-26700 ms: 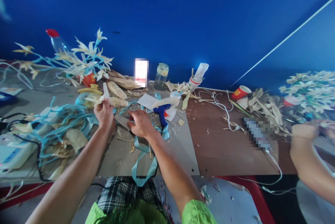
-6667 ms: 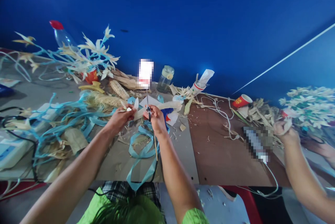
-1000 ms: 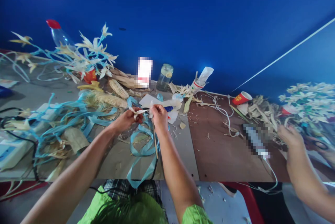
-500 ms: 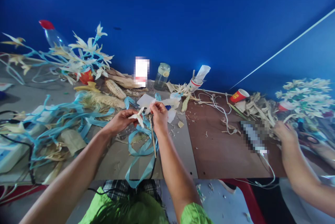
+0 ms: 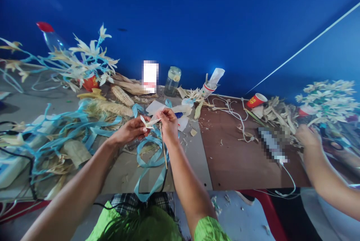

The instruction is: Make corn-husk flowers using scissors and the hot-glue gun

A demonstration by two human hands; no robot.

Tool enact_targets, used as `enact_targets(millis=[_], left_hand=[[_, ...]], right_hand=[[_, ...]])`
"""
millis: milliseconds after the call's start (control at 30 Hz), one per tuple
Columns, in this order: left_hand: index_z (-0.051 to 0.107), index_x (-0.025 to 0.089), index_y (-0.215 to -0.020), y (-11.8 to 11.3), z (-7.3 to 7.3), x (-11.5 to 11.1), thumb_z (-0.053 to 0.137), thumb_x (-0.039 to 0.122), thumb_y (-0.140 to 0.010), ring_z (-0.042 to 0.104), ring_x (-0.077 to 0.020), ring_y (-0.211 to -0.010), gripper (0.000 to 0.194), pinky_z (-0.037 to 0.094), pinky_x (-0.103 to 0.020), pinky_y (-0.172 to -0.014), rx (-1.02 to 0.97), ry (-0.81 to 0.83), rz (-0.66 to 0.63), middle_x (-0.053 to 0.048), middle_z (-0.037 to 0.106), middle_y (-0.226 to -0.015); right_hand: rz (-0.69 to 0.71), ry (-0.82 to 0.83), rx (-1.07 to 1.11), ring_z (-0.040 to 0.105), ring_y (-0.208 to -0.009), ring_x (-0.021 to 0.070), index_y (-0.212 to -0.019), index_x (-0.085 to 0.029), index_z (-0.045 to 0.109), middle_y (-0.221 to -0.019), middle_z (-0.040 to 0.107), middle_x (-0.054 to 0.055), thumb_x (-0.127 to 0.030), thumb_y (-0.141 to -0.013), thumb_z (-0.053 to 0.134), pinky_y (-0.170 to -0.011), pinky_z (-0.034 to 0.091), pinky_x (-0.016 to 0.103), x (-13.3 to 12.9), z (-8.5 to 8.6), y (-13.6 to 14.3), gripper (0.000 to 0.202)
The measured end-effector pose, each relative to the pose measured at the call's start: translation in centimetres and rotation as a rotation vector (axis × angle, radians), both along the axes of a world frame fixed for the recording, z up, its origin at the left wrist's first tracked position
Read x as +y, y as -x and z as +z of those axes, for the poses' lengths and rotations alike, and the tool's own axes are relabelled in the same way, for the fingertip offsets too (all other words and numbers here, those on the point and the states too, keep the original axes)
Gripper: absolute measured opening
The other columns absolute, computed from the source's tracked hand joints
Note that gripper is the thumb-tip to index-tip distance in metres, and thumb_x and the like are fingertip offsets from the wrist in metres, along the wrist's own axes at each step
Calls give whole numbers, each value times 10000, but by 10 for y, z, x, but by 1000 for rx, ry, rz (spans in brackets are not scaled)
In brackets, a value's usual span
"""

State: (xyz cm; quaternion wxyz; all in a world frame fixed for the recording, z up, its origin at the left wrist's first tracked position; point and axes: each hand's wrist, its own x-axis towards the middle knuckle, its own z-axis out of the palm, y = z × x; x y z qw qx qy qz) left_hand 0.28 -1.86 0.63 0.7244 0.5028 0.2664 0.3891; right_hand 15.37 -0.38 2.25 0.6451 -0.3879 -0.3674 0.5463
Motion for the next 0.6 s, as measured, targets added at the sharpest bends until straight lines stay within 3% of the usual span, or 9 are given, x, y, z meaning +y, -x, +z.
enact_targets(millis=[200,367,600], left_hand=[[538,136,-742,0,-2,3,699,317,-720,410,-44,-481,244,292,-184,-459,-42,-60,141,23,537,-600],[598,121,-718,2,-3,5,742,319,-666,440,-59,-525,251,326,-196,-508,16,-102,211,26,526,-589],[600,129,-766,0,-2,3,757,244,-654,529,-86,-586,224,395,-212,-575,-30,-52,140,0,600,-657]], right_hand=[[45,9,93,444,-530,72,-694,-189,530,-602,533,-54,-288,-601,720,-537,371,218,-1,4,-1,233],[-4,-20,56,434,-525,76,-689,-189,518,-582,516,-57,-299,-626,708,-543,360,224,1,0,0,228],[-45,-52,-26,438,-536,85,-712,-196,511,-595,522,-52,-331,-642,691,-569,380,235,-1,1,0,236]])
